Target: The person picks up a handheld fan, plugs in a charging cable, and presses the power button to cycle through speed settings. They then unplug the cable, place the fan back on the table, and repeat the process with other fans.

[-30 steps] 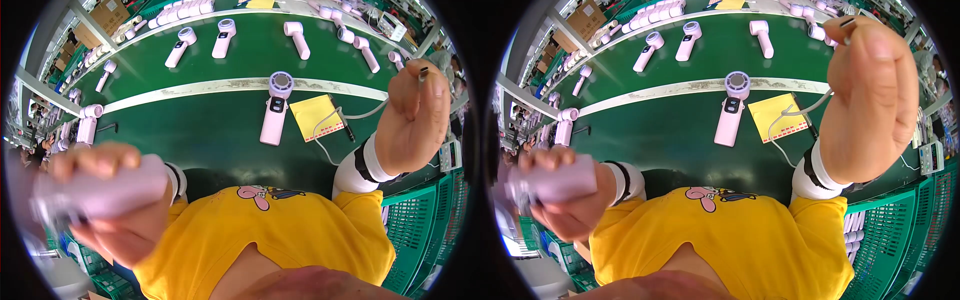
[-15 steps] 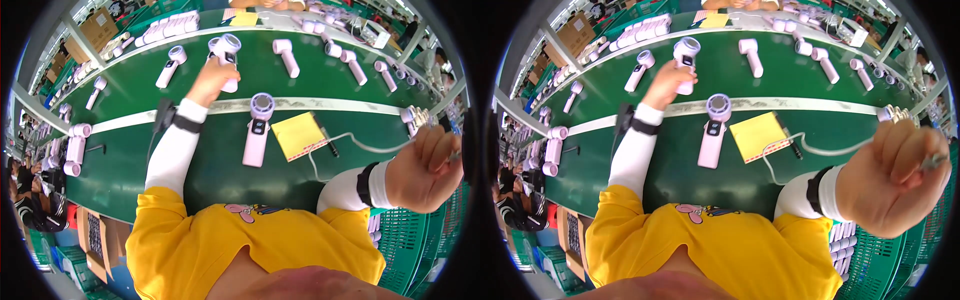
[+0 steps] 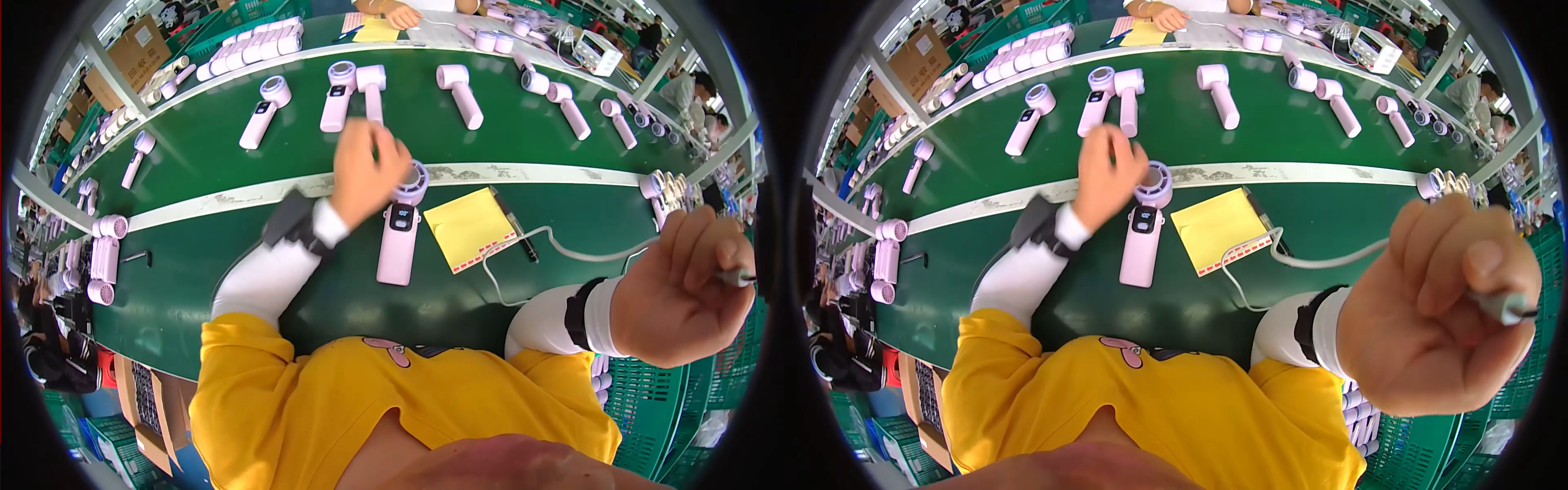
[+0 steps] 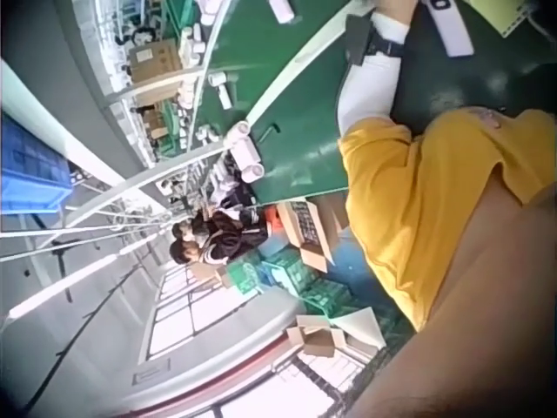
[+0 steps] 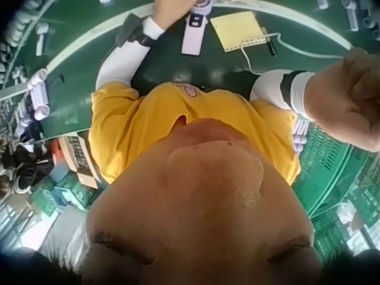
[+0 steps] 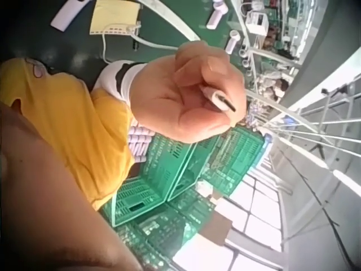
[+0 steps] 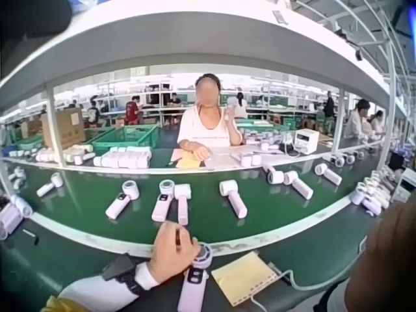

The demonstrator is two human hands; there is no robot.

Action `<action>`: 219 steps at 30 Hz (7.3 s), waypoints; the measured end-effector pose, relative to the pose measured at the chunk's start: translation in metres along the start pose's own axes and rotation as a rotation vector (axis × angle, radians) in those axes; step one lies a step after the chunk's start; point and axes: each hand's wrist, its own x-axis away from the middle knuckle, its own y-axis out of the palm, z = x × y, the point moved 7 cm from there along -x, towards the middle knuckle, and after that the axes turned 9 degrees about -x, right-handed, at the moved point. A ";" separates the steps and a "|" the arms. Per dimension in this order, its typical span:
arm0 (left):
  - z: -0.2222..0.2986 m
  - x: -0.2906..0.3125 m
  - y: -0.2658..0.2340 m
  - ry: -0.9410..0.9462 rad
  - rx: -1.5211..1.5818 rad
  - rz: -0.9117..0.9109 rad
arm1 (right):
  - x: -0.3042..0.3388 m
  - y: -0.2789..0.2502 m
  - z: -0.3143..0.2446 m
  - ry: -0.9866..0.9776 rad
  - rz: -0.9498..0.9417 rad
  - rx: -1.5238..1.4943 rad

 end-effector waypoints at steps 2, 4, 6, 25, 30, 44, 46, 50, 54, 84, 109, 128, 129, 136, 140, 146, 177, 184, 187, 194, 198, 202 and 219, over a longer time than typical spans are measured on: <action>0.048 0.031 -0.030 0.082 0.057 -0.190 | -0.002 -0.002 0.004 0.027 -0.006 0.013; 0.064 0.047 -0.049 0.072 0.066 -0.295 | -0.004 -0.004 0.007 0.055 -0.016 -0.010; 0.047 0.072 -0.049 0.010 -0.168 -0.566 | -0.003 -0.002 0.011 0.113 -0.027 -0.036; 0.081 0.060 -0.086 -0.286 0.985 -0.545 | 0.034 0.070 0.101 0.465 -0.535 0.235; 0.083 0.055 -0.099 -0.054 0.759 -0.550 | 0.033 0.081 0.084 0.406 -0.531 0.195; 0.075 0.050 -0.110 0.442 0.338 -0.357 | 0.075 0.098 0.140 0.694 -0.600 -0.245; 0.072 0.044 -0.103 0.360 0.423 -0.410 | 0.071 0.100 0.137 0.939 -0.490 -0.315; 0.067 0.043 -0.094 0.199 0.563 -0.487 | 0.075 0.102 0.132 1.255 -0.274 -0.400; 0.065 0.062 -0.082 -0.147 0.801 -0.613 | 0.050 0.095 0.111 0.670 -0.251 -0.138; 0.130 0.017 -0.244 -0.148 1.113 0.367 | 0.031 0.074 0.089 0.323 -0.410 0.510; 0.114 -0.002 -0.160 -0.230 1.329 -0.640 | 0.053 0.111 0.070 0.303 -0.862 0.018; 0.093 0.001 -0.154 -0.234 1.002 -0.413 | 0.053 0.112 0.089 0.438 -0.657 0.140; 0.094 0.000 -0.154 -0.234 1.003 -0.414 | 0.053 0.112 0.090 0.439 -0.656 0.142; 0.097 0.001 -0.150 -0.430 1.131 -0.410 | 0.052 0.111 0.086 0.537 -0.662 0.145; 0.102 -0.001 -0.157 -0.326 1.122 -0.289 | 0.052 0.115 0.079 0.517 -0.618 0.125; 0.096 -0.023 -0.220 -0.373 1.611 -0.099 | 0.020 0.061 0.066 0.351 -0.208 0.171; -0.128 -0.034 0.026 -0.640 0.188 -0.401 | 0.003 -0.025 -0.012 0.052 0.075 -0.153; -0.140 -0.056 0.064 -0.362 -0.477 -0.089 | 0.006 -0.027 -0.007 0.053 0.031 -0.167; -0.063 -0.069 0.081 0.010 -0.586 -0.058 | 0.004 -0.024 -0.001 0.070 0.047 -0.161; -0.091 -0.040 0.149 -0.412 -0.566 -0.343 | 0.004 -0.002 0.011 0.142 -0.024 -0.125; -0.086 -0.025 0.148 -1.085 1.177 -0.588 | 0.009 -0.002 -0.003 -0.042 -0.055 -0.026; -0.094 -0.039 0.060 -0.843 1.188 -0.377 | 0.010 -0.008 -0.006 -0.103 0.061 -0.024; -0.280 0.013 -0.143 -0.202 -1.085 -0.103 | 0.010 0.007 0.022 0.093 -0.059 -0.085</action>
